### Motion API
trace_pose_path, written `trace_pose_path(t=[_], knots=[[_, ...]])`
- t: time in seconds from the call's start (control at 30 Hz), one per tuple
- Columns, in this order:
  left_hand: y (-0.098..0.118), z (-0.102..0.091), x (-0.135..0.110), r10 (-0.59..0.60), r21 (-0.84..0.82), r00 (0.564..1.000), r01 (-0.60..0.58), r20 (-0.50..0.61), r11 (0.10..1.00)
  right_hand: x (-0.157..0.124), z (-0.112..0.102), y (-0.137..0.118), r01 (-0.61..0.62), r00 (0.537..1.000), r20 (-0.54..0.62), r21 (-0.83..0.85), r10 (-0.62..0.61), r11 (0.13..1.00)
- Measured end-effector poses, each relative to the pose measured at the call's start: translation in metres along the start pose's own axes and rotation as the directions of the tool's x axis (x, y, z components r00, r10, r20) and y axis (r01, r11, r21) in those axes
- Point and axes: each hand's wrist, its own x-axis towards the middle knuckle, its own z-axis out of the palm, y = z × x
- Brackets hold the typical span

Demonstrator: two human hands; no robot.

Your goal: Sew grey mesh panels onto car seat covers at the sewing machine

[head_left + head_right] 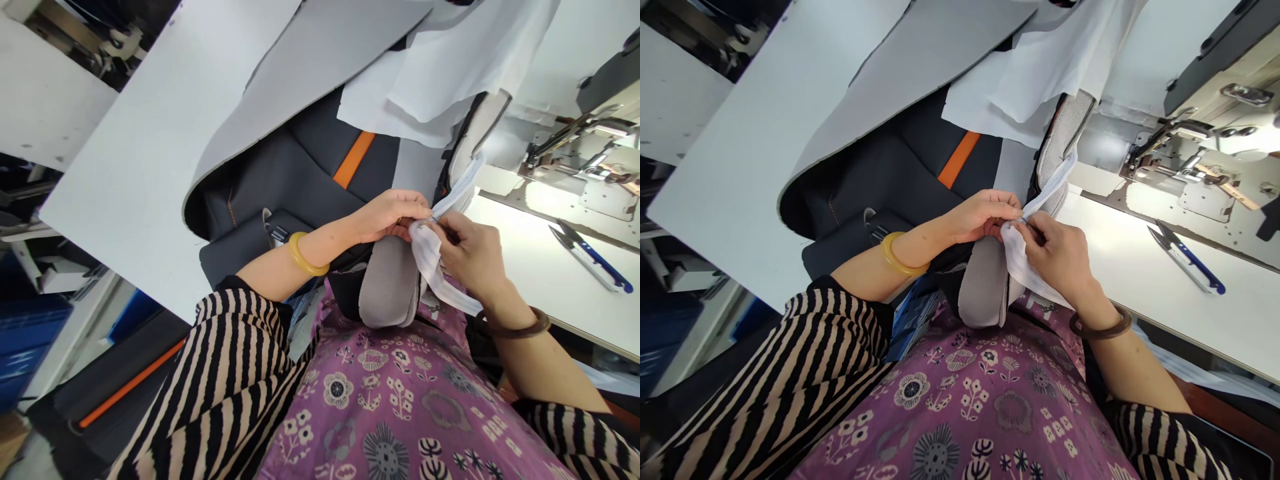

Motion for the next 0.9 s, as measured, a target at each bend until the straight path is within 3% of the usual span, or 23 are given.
trace_pose_path(t=[0.37, 0.5, 0.7, 0.9], knots=[[0.002, 0.006, 0.002, 0.083, 0.18, 0.995, -0.073, -0.049, 0.981, -0.004, 0.011, 0.014, 0.057, 0.991, -0.108, -0.196, -0.08, 0.979], [0.005, 0.014, 0.004, 0.08, 0.237, 0.995, -0.063, -0.064, 0.969, -0.004, 0.008, 0.012, 0.045, 0.996, -0.069, -0.247, -0.064, 0.968], [0.002, 0.025, 0.014, 0.199, 0.548, 0.972, -0.101, -0.123, 0.831, -0.007, 0.0, 0.009, 0.017, 0.997, -0.071, -0.191, -0.031, 0.982], [-0.002, 0.026, 0.021, 0.305, 0.625, 0.938, -0.142, -0.162, 0.767, -0.008, 0.011, 0.017, -0.022, 0.997, -0.083, -0.218, 0.004, 0.976]])
